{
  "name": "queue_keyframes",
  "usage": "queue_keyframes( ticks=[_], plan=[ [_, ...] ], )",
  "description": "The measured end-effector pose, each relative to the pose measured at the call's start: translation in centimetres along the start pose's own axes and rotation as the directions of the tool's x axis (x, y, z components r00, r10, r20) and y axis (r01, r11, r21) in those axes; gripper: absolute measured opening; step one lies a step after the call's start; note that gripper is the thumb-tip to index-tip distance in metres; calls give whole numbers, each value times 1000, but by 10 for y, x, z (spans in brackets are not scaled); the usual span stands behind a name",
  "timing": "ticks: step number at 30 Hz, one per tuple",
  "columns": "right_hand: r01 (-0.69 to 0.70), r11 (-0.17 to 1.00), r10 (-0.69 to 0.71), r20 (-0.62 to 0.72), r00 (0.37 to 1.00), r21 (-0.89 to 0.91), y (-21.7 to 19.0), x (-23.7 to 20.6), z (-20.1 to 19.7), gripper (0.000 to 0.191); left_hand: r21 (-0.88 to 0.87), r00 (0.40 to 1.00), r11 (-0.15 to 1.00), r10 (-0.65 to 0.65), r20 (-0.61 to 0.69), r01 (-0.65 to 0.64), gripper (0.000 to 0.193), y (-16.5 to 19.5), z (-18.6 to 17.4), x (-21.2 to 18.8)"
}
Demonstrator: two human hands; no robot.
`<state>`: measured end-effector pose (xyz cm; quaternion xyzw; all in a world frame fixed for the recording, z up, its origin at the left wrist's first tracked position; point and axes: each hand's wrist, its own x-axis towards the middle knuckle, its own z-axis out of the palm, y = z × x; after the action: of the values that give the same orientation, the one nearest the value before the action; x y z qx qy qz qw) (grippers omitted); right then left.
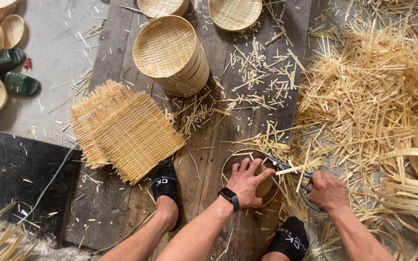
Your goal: The person sits on the floor assembling woven bamboo trays. They trim the protruding ends of a square woven bamboo panel with scissors, press the panel over a round wooden mold, fit a thin bamboo rim ring around the edge, and set finished trays onto a stack of completed baskets.
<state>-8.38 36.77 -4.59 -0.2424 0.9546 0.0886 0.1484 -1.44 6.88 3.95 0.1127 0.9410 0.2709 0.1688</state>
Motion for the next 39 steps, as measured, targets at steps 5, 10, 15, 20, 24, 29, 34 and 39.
queue_keyframes(
  ticks=[5,10,15,20,24,29,34,39],
  plan=[
    [46,998,-37,-192,981,43,-2,3,4,51,72,992,995,66,109,-74,103,3,-7,6],
    [38,998,-35,-68,997,56,-8,10,7,15,111,956,976,157,249,-190,105,-3,-18,12],
    [-31,998,28,44,999,59,7,7,-2,26,-42,980,983,-176,91,180,117,19,-11,4],
    [167,985,-150,-316,937,29,3,16,-12,43,35,985,995,-99,143,95,110,23,3,1],
    [20,998,-22,36,999,55,3,19,-5,19,112,966,986,92,243,-122,114,-2,0,8],
    [-469,854,409,265,873,225,31,9,20,46,-90,997,996,6,-79,-13,96,-25,10,16],
    [-667,663,646,191,739,340,28,1,30,79,-376,794,775,-591,-143,508,59,-44,32,41],
    [-499,351,281,419,864,793,-31,-8,3,43,-463,731,657,-682,-27,596,43,-53,34,65]
  ],
)
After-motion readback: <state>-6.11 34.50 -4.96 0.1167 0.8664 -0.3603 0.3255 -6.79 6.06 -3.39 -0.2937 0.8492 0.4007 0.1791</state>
